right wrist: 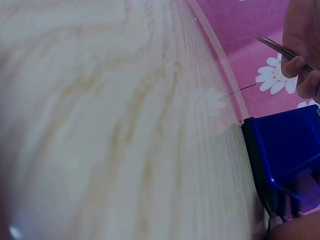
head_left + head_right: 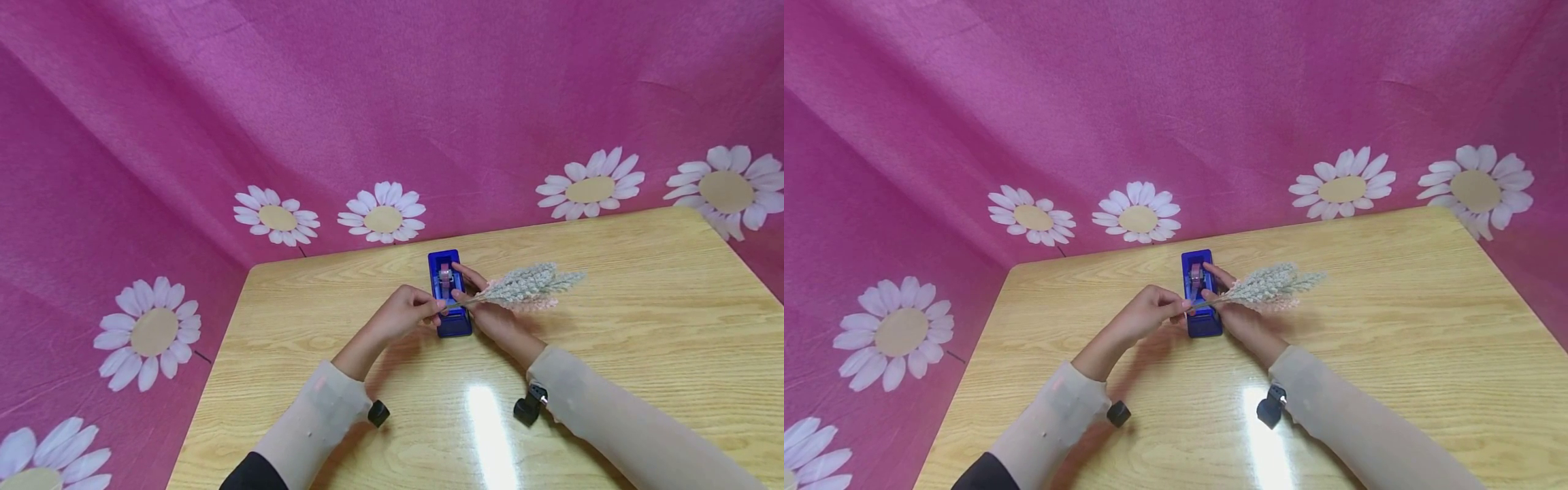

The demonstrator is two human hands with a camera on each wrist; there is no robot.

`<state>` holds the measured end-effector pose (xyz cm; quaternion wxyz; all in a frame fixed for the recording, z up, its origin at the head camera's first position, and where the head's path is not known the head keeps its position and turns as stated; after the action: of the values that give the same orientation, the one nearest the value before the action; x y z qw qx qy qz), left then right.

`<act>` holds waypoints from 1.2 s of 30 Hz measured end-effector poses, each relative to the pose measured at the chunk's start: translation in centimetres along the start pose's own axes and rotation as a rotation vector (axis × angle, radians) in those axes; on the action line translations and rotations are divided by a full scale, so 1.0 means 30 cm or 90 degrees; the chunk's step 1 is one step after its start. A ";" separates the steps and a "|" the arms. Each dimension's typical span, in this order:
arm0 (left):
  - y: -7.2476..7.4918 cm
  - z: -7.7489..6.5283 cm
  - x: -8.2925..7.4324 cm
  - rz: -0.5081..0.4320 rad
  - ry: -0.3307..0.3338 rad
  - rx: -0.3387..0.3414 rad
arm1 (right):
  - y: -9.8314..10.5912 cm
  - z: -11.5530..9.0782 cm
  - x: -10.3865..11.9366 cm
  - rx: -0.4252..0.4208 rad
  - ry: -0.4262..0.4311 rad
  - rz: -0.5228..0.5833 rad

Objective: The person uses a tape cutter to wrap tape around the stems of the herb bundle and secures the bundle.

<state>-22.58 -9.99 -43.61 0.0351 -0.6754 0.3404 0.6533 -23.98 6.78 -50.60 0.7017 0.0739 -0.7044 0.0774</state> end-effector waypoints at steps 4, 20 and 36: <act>-0.001 0.000 -0.005 -0.007 0.007 -0.001 | -0.001 0.000 0.000 0.000 -0.005 0.004; 0.008 0.013 -0.018 0.001 -0.004 0.010 | -0.010 0.009 0.001 -0.056 0.049 0.030; 0.016 0.023 -0.008 -0.013 0.019 -0.007 | -0.003 0.009 -0.008 0.011 0.011 0.031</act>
<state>-23.38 -9.91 -43.30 0.0329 -0.6886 0.3306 0.6446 -24.23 6.64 -50.84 0.7050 0.0623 -0.6991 0.1011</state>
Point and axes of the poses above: each hand's wrist, its own z-axis towards the middle knuckle, its own y-axis out of the back of the hand, x = y × z, the point moved 4 cm from there along z, towards the middle knuckle, and after that the axes turned 7 degrees about -y, right-handed, at the moved point
